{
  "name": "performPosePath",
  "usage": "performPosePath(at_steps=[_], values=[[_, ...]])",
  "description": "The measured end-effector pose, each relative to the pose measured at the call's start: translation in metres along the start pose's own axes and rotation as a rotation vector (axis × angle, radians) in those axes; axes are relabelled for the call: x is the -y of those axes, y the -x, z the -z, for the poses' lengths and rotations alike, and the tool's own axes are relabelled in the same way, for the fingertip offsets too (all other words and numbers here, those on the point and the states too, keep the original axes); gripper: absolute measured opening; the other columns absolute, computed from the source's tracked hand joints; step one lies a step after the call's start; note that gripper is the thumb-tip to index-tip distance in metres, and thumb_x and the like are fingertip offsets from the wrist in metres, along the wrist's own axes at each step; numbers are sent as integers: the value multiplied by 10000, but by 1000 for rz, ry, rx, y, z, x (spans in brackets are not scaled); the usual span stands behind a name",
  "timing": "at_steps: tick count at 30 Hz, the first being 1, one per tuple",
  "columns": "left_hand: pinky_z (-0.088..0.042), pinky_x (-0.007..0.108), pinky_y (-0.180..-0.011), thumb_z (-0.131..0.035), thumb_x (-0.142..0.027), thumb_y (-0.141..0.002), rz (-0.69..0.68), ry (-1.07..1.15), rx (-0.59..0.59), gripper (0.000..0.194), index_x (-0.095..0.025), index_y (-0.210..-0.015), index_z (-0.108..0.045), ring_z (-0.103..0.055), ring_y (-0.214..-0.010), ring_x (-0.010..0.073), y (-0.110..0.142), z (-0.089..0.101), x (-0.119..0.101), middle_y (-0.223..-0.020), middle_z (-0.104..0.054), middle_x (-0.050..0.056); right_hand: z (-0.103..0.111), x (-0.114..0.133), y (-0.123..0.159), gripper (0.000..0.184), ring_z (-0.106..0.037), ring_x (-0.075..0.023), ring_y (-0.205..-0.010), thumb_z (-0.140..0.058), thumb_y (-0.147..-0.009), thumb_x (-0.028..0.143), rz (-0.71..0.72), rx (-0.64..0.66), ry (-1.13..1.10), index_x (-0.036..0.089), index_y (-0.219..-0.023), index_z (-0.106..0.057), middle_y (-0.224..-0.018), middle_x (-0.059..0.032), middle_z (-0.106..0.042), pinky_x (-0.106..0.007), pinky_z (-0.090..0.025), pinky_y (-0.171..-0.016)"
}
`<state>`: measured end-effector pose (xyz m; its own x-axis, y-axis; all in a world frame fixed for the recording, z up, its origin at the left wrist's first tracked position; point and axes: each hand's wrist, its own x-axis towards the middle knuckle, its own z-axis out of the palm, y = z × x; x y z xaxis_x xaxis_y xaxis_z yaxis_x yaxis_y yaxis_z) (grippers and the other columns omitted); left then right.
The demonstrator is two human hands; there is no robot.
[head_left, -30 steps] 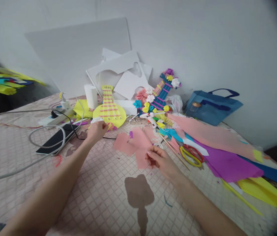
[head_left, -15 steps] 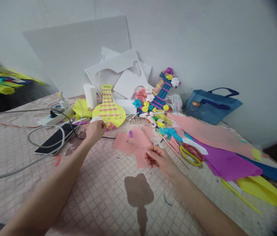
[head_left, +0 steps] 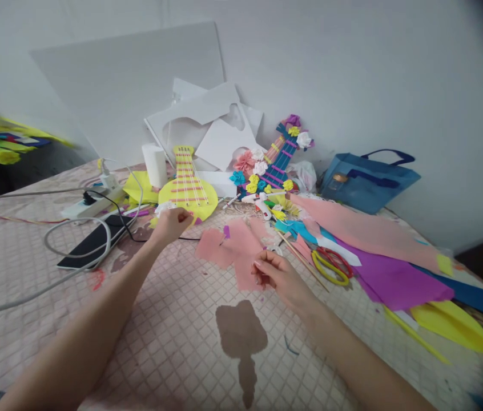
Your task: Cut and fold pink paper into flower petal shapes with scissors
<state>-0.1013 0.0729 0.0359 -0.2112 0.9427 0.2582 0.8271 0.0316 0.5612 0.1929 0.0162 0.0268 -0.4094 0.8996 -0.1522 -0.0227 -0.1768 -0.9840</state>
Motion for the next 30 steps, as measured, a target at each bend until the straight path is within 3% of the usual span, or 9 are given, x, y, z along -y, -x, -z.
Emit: performPosePath(at_steps=[2,4,6,10,17,30], values=[[-369,230,-551,-478,-417,-777,-63,170,125,287,-158,-738,-594,-502,-590,119,8,-2,-13,-645,-573,13,-1,0,0,275,-504,-78,-528,-661,-726,428,2,-3,11,184,-723,-535,-665,19,-583,-207,-384,-489],[-367,223,-540,-518,-427,-767,-118,544,388,285,-149,-741,-573,-473,-574,105,19,-6,-29,-631,-537,6,-3,1,0,281,-491,-76,-516,-651,-734,439,6,-5,18,182,-725,-538,-631,25,-561,-204,-379,-482],[-365,214,-548,-569,-408,-753,-141,764,574,258,-150,-750,-558,-461,-583,93,33,-10,-45,-648,-522,-3,-6,3,0,282,-487,-77,-515,-647,-736,448,18,-15,5,190,-776,-543,-646,26,-558,-202,-379,-475],[-333,202,-523,-591,-398,-765,-169,855,800,267,-135,-734,-552,-432,-558,75,56,-15,-69,-629,-513,-17,-10,7,3,329,-493,-73,-524,-658,-720,460,36,2,-30,206,-898,-550,-803,6,-593,-209,-387,-463],[-334,210,-525,-609,-379,-757,-129,829,856,265,-122,-713,-558,-455,-554,76,66,-28,-74,-617,-527,-21,-10,1,0,258,-470,-74,-490,-654,-704,410,64,3,38,187,-715,-525,-604,42,-543,-217,-398,-485],[-399,230,-580,-657,-385,-707,68,962,791,288,-130,-752,-533,-512,-555,71,70,-38,-75,-645,-557,-24,-6,-4,-4,235,-461,-73,-474,-622,-718,391,63,-18,88,190,-714,-501,-604,44,-533,-215,-382,-463]])
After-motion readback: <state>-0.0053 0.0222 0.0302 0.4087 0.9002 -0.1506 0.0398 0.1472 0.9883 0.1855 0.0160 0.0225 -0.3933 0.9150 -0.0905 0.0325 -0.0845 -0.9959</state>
